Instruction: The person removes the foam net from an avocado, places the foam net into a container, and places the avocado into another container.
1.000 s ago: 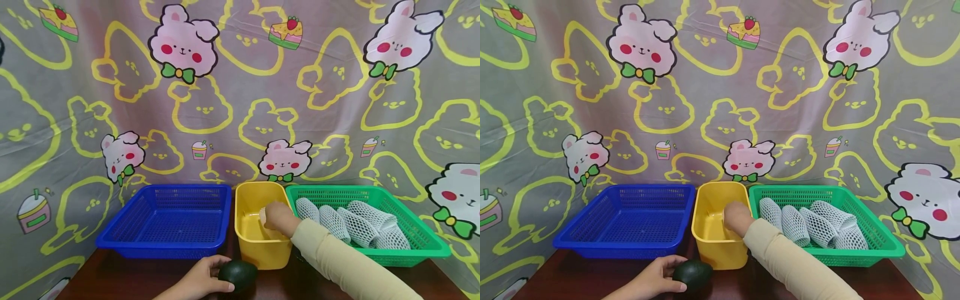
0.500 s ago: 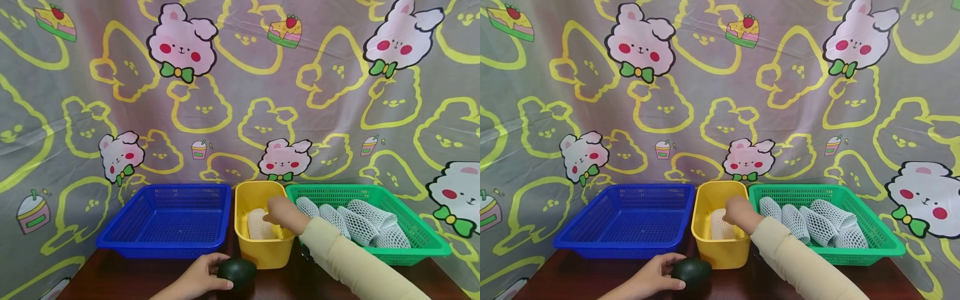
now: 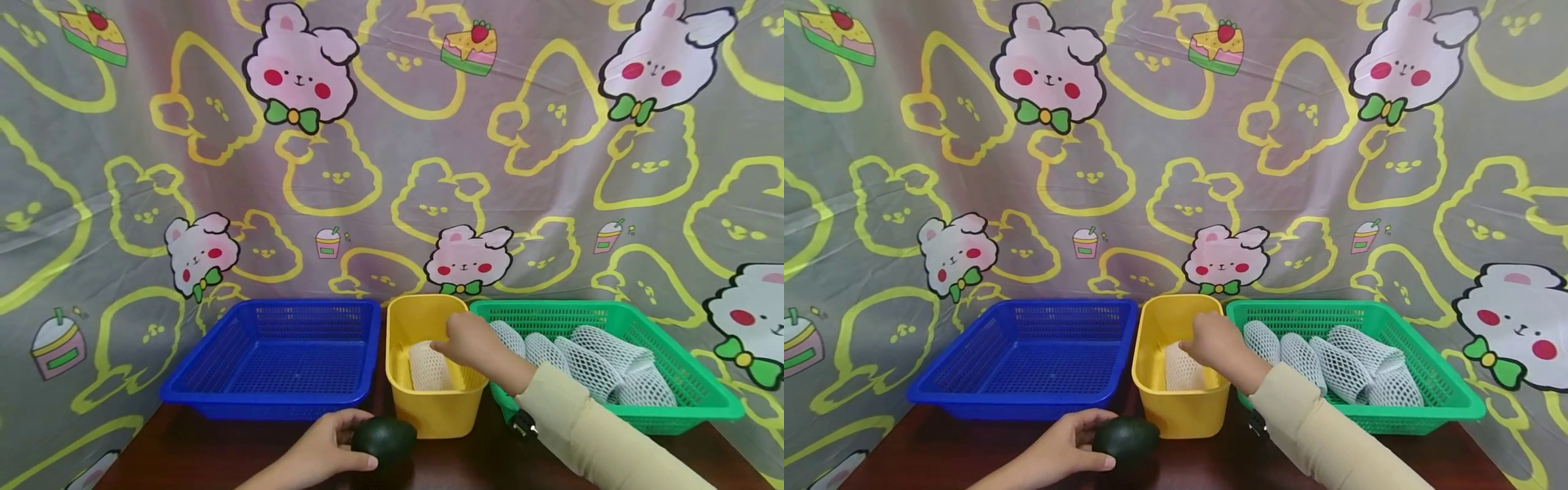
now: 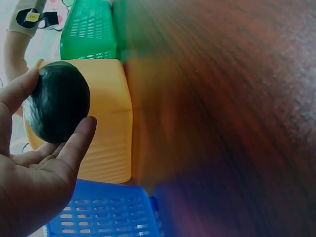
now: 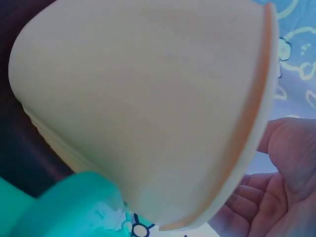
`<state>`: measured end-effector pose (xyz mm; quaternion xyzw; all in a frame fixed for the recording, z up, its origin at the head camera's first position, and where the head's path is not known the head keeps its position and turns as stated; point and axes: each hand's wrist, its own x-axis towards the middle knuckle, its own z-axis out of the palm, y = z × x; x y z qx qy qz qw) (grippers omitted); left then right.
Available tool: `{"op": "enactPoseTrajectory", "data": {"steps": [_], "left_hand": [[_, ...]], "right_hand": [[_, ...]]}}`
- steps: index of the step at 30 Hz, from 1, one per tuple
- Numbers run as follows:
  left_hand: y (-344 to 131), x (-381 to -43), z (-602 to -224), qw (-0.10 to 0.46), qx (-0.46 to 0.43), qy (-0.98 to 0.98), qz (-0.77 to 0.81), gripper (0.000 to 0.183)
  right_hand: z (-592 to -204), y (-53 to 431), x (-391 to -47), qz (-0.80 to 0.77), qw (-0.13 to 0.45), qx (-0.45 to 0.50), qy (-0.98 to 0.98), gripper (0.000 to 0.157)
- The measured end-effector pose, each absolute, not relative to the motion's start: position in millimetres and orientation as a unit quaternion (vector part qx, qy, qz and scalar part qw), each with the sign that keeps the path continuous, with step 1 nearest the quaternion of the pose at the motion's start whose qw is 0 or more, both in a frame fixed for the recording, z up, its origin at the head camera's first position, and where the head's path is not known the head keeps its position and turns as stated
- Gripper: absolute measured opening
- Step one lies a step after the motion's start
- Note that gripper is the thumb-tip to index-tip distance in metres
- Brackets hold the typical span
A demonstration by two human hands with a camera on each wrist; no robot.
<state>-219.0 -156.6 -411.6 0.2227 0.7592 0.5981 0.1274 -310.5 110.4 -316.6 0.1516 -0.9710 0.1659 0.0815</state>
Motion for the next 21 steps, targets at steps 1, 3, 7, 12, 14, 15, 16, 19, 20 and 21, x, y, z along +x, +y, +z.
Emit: {"op": "enactPoseTrajectory", "data": {"steps": [1, 3, 7, 12, 14, 15, 16, 19, 20, 21], "left_hand": [[-157, -218, -410, 0.129, 0.222, 0.758, 0.6, 0.052], [-158, -217, -408, 0.133, 0.22, 0.756, 0.602, 0.052], [-161, -216, -402, 0.132, 0.216, 0.761, 0.598, 0.054], [-168, -213, -397, 0.107, 0.231, 0.766, 0.59, 0.057], [-171, -211, -394, 0.099, 0.238, 0.764, 0.591, 0.057], [-172, -210, -393, 0.097, 0.242, 0.763, 0.592, 0.058], [-173, -209, -391, 0.096, 0.241, 0.761, 0.595, 0.058], [-177, -206, -386, 0.095, 0.241, 0.759, 0.597, 0.058], [-179, -206, -384, 0.093, 0.241, 0.76, 0.597, 0.058], [-180, -205, -382, 0.092, 0.239, 0.761, 0.597, 0.058]], "right_hand": [[-316, 111, -308, 0.175, 0.085, 0.154, -0.969, 0.051], [-315, 112, -305, 0.194, 0.092, 0.16, -0.964, 0.05], [-315, 112, -297, 0.236, 0.111, 0.16, -0.952, 0.03], [-315, 107, -289, 0.304, 0.139, 0.162, -0.928, 0.02], [-315, 104, -285, 0.334, 0.135, 0.168, -0.918, 0.018], [-315, 103, -283, 0.35, 0.129, 0.171, -0.912, 0.018], [-316, 102, -280, 0.364, 0.122, 0.176, -0.906, 0.017], [-318, 98, -274, 0.389, 0.101, 0.193, -0.895, 0.019], [-318, 97, -271, 0.395, 0.094, 0.198, -0.892, 0.019], [-319, 96, -270, 0.4, 0.089, 0.202, -0.889, 0.02]]}}
